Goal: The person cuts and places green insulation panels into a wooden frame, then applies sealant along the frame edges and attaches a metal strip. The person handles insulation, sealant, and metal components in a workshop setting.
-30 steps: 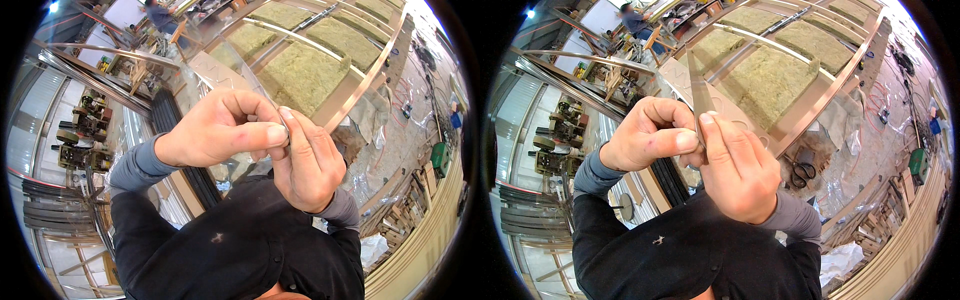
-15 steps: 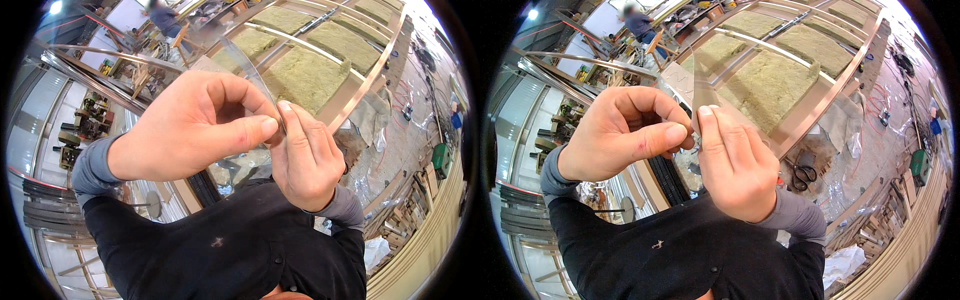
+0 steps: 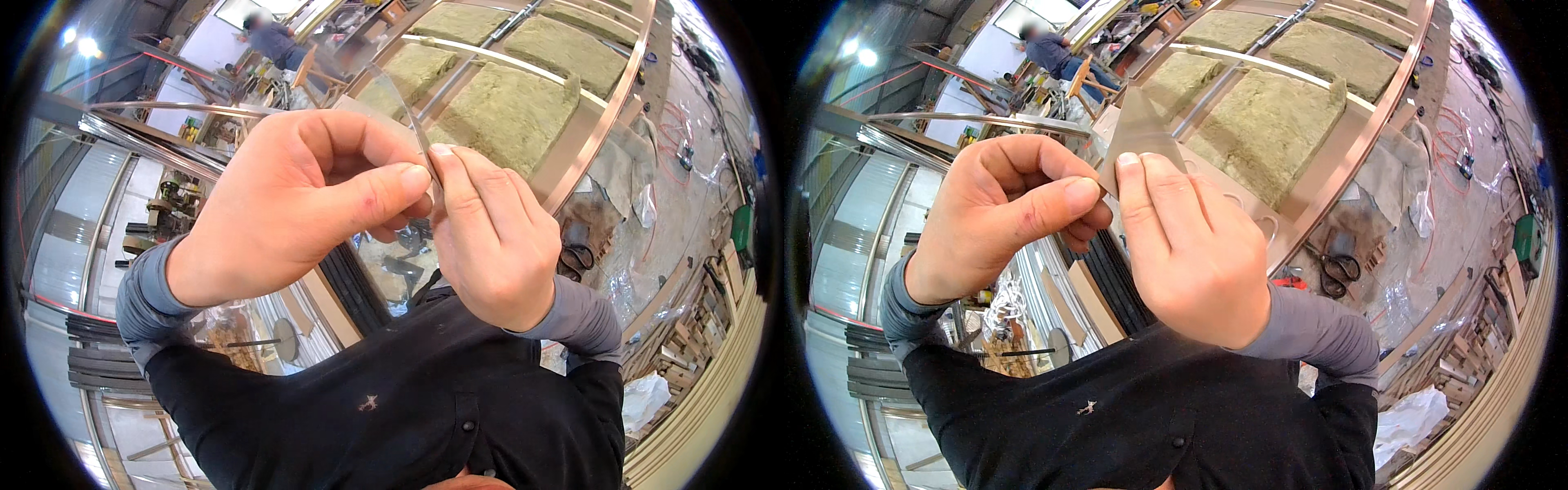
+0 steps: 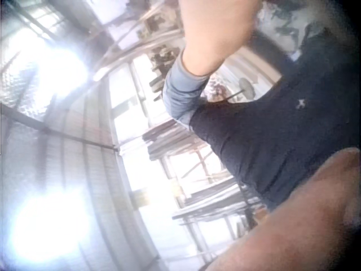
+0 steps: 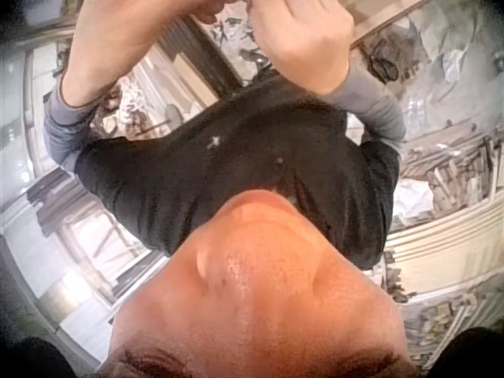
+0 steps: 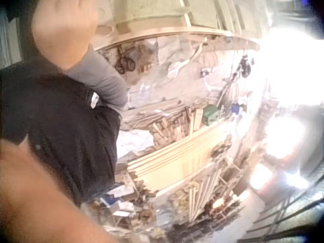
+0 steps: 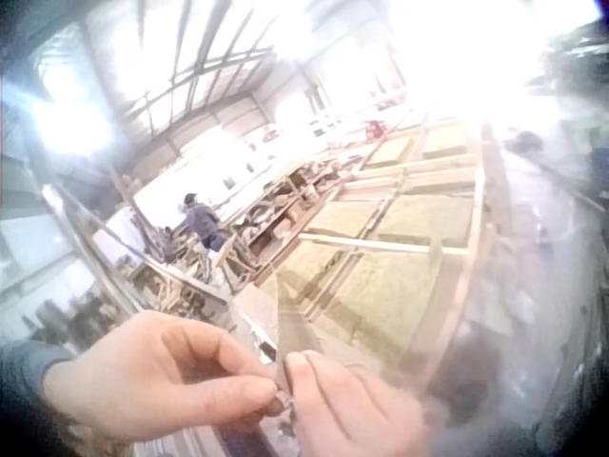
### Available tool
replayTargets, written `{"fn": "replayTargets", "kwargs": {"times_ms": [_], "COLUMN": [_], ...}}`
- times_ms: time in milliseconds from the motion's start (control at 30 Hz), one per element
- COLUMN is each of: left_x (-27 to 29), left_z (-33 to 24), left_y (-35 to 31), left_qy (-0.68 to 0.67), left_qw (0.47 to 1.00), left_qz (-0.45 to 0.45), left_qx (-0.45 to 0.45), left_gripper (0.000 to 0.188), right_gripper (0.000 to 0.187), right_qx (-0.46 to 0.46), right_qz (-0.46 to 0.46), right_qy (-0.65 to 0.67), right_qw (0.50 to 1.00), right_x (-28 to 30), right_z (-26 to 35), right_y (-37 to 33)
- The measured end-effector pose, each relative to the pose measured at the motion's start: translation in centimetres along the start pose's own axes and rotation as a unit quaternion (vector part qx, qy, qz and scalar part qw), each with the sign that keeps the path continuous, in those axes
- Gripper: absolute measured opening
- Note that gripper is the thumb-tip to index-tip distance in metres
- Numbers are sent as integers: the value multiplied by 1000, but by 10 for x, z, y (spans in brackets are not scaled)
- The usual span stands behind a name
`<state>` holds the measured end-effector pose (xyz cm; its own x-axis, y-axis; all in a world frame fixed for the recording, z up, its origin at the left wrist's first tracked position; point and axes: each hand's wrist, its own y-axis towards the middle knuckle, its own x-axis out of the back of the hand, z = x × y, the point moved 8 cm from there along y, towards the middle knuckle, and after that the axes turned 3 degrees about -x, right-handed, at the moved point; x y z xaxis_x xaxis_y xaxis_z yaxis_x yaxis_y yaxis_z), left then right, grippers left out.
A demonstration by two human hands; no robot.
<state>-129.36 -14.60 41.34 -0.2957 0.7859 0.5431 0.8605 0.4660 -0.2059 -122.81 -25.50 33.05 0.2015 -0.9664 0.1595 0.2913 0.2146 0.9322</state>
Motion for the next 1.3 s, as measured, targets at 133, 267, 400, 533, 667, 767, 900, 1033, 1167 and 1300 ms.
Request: {"fn": "replayTargets", "kwargs": {"times_ms": [133,267,400,533,667,767,900,1033,1167,1300], "left_x": [-1,-2,-2,-7,-11,-13,-19,-30,-31,-41], "left_z": [0,0,5,7,16,22,28,31,38,-1], "left_y": [6,10,12,17,24,28,41,57,80,55], "left_qy": [5,-11,-34,-68,-125,-155,-193,-182,-62,212], "left_qw": [1000,1000,999,997,990,983,967,962,939,756], "left_qz": [5,-1,-3,-4,2,24,57,61,12,-114], "left_qx": [14,16,12,-38,-73,-98,-154,-193,-338,-608], "left_gripper": [20,20,19,17,16,15,12,10,13,34], "right_gripper": [54,52,52,50,48,47,41,27,32,28], "right_qx": [-7,-13,-11,-23,-48,-73,-107,-154,-168,-188], "right_qz": [2,2,-4,-18,-27,-21,-22,-19,-42,-45], "right_qy": [-8,-12,-8,14,36,54,98,107,95,65], "right_qw": [1000,1000,1000,999,998,996,989,982,980,979], "right_x": [0,1,0,4,6,6,8,16,26,31], "right_z": [-3,-5,-6,-10,-14,-18,-27,-40,-52,-64], "right_y": [0,-1,1,4,6,8,7,2,-5,-12]}}
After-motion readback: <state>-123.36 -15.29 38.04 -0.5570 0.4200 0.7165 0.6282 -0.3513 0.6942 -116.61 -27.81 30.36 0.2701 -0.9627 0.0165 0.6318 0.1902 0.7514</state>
